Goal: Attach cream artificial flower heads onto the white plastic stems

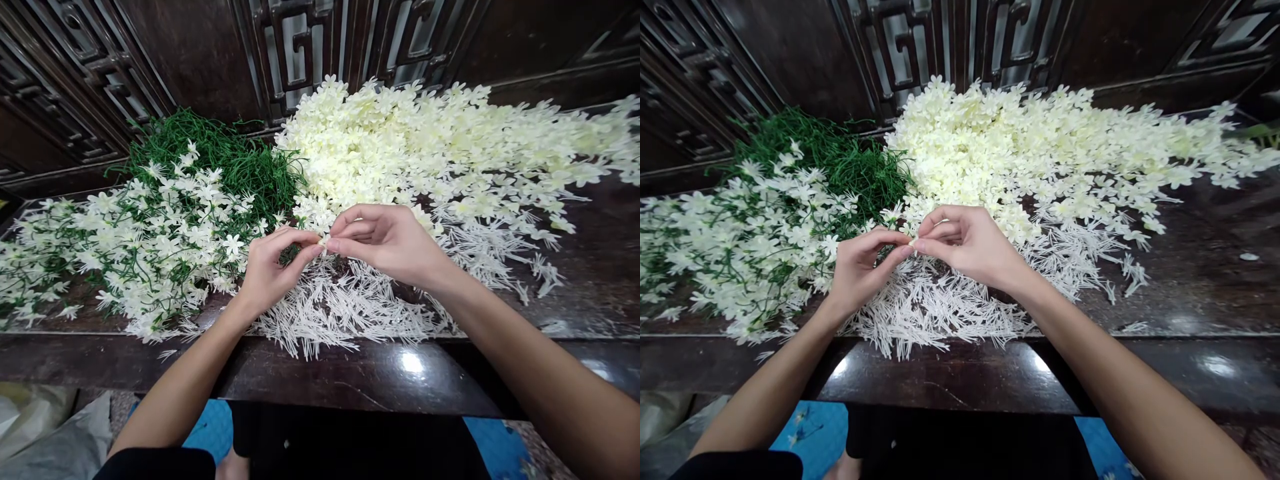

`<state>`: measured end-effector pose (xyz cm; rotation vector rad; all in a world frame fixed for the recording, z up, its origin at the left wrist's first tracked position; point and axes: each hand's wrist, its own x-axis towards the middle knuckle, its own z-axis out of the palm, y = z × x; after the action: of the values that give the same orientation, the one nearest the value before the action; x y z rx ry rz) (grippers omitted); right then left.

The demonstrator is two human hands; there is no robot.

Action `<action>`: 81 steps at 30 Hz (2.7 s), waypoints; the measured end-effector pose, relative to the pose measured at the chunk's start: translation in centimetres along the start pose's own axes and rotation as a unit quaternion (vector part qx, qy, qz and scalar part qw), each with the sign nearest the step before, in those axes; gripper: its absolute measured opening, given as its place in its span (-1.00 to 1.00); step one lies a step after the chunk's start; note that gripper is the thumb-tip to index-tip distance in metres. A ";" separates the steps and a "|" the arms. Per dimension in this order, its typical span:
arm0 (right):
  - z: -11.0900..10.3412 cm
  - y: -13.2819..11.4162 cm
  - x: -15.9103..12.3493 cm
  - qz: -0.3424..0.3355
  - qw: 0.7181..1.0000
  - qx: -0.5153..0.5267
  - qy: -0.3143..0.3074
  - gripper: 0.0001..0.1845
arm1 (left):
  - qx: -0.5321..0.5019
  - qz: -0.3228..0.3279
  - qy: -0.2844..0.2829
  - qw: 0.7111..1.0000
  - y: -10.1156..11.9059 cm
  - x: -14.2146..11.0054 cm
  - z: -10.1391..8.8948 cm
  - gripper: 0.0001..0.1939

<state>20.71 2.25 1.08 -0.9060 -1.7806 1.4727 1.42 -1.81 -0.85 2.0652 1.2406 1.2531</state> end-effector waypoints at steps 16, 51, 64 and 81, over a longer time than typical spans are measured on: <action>-2.5 1.0 -0.1 0.118 0.935 -0.297 -0.151 -0.91 | -0.058 -0.109 0.026 0.992 0.1 0.3 -0.3 -0.94; -2.6 -0.7 -0.4 0.011 0.968 -0.233 -0.095 -0.90 | -0.133 -0.157 -0.047 0.978 0.3 0.5 -0.4 -0.92; -0.3 -0.6 -0.3 -0.075 0.978 -0.185 -0.058 -0.88 | -0.134 -0.151 -0.065 0.977 0.3 0.4 -0.3 -0.90; 0.2 -0.5 -0.5 -0.118 0.980 -0.162 0.006 -0.93 | -0.132 -0.157 -0.037 0.978 0.3 0.3 -0.2 -0.90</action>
<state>20.79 1.67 1.54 -0.8206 -2.0775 1.0450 1.40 -1.68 -0.38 1.6396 1.2325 1.1158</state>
